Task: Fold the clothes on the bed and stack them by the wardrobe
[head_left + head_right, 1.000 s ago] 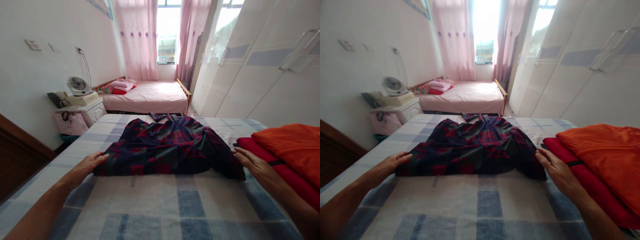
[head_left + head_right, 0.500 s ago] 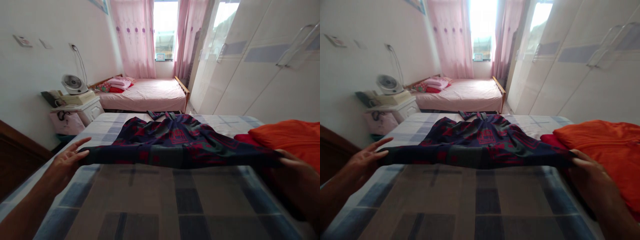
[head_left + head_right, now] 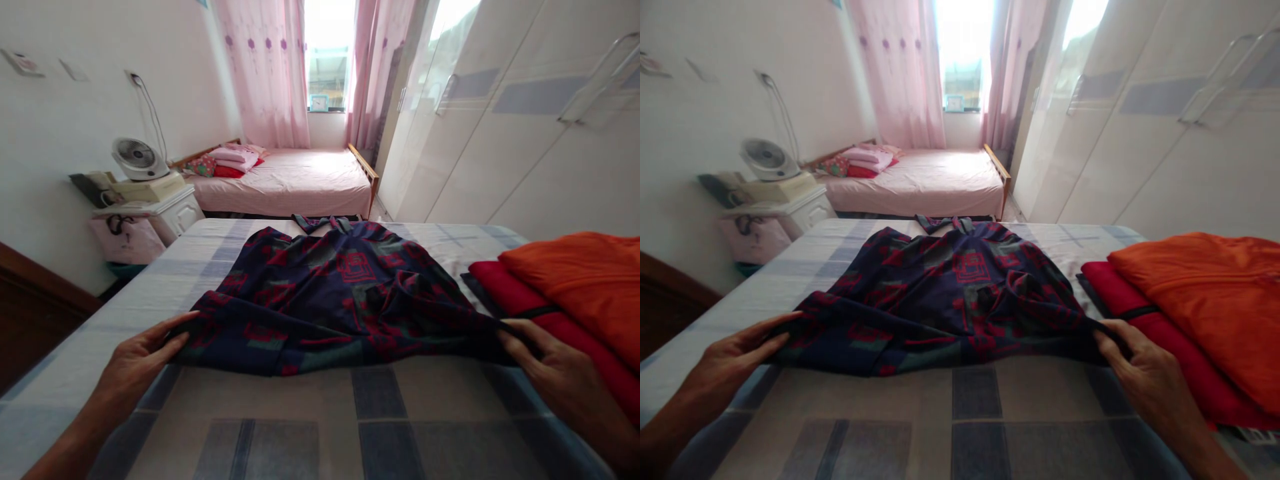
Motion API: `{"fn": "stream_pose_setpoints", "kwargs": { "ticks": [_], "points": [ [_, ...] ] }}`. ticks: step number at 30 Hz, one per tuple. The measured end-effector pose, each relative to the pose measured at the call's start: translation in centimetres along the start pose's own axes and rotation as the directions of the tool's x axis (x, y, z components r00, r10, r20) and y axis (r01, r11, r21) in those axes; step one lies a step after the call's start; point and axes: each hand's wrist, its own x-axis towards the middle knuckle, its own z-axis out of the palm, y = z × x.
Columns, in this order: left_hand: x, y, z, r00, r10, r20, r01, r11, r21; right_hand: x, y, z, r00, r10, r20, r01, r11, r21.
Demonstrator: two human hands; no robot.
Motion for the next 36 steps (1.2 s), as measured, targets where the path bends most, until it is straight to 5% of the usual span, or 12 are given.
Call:
{"fn": "stream_pose_setpoints", "kwargs": {
  "ticks": [3, 7, 12, 15, 18, 20, 24, 28, 32, 36],
  "points": [
    [-0.6, -0.7, -0.1, 0.998, 0.058, -0.012, -0.053, 0.962, 0.268, 0.6, 0.8, 0.0, 0.987, 0.007, 0.161, -0.010, 1.000, 0.021],
    [-0.6, 1.3, 0.8, 0.905, 0.416, -0.085, -0.315, 0.792, 0.522, 1.6, -1.0, 0.8, 0.992, -0.046, 0.118, 0.039, 0.998, 0.055],
    [1.8, 4.2, 4.3, 0.679, 0.696, 0.234, -0.691, 0.498, 0.524, 4.9, -6.1, 2.3, 0.991, -0.066, 0.119, 0.070, 0.997, -0.028],
    [3.4, 4.5, 5.9, 0.634, 0.695, 0.340, -0.733, 0.398, 0.552, 7.2, -7.8, 3.9, 0.991, -0.059, 0.117, 0.075, 0.987, -0.142],
    [3.8, 4.4, 6.0, 0.663, 0.639, 0.390, -0.720, 0.403, 0.565, 8.7, -7.9, 4.7, 0.979, -0.087, 0.182, 0.120, 0.976, -0.180],
    [3.6, 4.0, 5.5, 0.700, 0.607, 0.377, -0.694, 0.454, 0.559, 9.3, -7.7, 4.3, 0.970, -0.141, 0.199, 0.155, 0.987, -0.054],
    [3.1, 3.2, 4.5, 0.827, 0.512, 0.232, -0.545, 0.626, 0.559, 10.8, -7.8, 2.5, 0.990, -0.135, -0.037, 0.139, 0.917, 0.375],
    [3.4, 3.2, 4.4, 0.939, 0.318, 0.131, -0.321, 0.674, 0.666, 13.2, -8.5, 2.7, 0.981, -0.108, -0.159, 0.169, 0.880, 0.443],
    [3.7, 2.8, 3.7, 0.903, 0.391, 0.179, -0.423, 0.732, 0.534, 12.7, -7.9, 4.1, 0.990, -0.121, -0.073, 0.133, 0.974, 0.183],
    [3.5, 0.9, 2.3, 0.840, 0.480, 0.252, -0.540, 0.703, 0.463, 8.4, -5.8, 3.9, 0.997, -0.077, 0.018, 0.077, 0.997, -0.008]
  ]
}}
